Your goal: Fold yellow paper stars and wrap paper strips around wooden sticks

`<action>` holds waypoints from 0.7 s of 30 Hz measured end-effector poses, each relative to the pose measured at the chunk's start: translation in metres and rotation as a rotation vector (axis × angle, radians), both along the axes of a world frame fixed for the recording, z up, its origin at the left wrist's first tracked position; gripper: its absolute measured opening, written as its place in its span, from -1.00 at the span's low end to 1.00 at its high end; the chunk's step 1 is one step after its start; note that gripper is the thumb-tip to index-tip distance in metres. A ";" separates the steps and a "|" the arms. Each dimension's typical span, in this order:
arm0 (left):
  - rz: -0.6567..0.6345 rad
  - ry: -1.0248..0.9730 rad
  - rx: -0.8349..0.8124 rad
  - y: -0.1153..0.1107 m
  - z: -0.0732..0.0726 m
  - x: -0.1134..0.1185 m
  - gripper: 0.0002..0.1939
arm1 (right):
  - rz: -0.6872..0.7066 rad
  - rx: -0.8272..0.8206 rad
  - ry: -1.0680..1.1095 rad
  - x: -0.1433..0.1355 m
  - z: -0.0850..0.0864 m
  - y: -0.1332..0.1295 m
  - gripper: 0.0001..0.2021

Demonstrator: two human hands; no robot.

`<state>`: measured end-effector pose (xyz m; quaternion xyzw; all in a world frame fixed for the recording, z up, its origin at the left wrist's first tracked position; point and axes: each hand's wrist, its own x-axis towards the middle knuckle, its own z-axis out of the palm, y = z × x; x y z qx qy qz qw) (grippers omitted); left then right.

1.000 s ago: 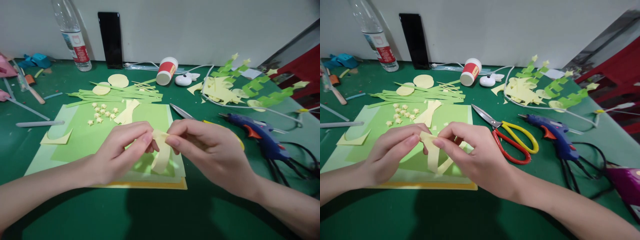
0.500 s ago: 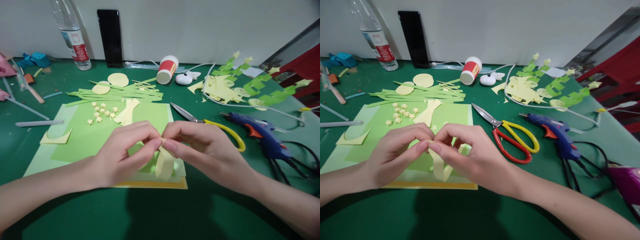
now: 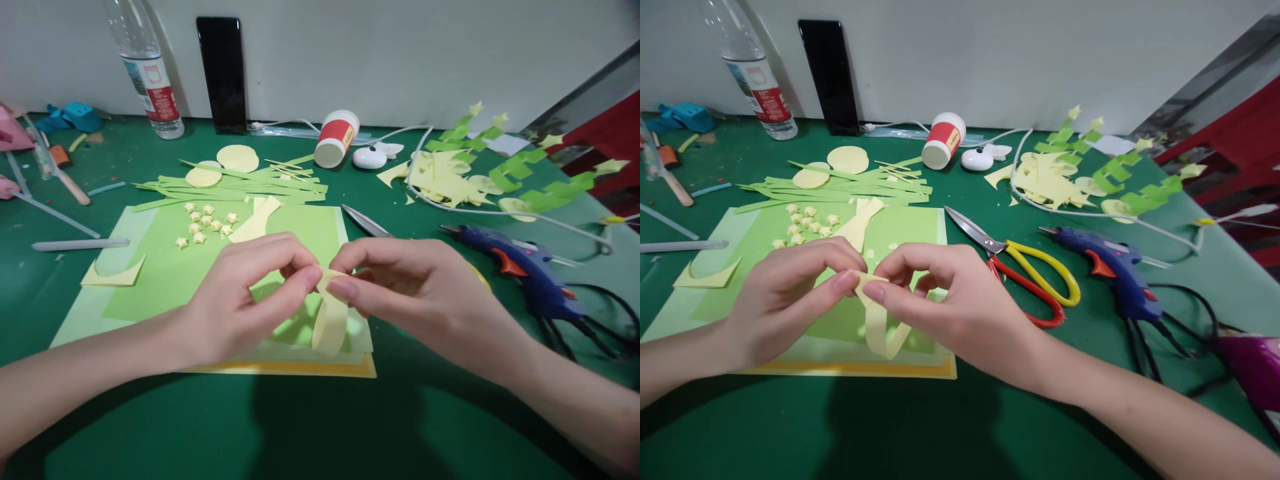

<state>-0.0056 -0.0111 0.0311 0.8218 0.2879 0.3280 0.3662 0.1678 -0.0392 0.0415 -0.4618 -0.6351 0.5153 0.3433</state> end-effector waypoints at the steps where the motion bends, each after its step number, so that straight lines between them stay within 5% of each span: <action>1: 0.007 -0.001 0.009 0.000 0.000 0.000 -0.83 | -0.008 -0.016 0.027 0.000 0.001 0.000 -0.90; 7: 0.022 -0.018 -0.010 0.001 0.000 0.000 -0.85 | -0.063 -0.070 0.083 0.004 0.001 -0.001 -0.94; 21: -0.092 0.080 -0.074 0.000 0.003 0.001 -0.83 | -0.056 0.090 0.014 0.004 0.001 -0.002 -0.87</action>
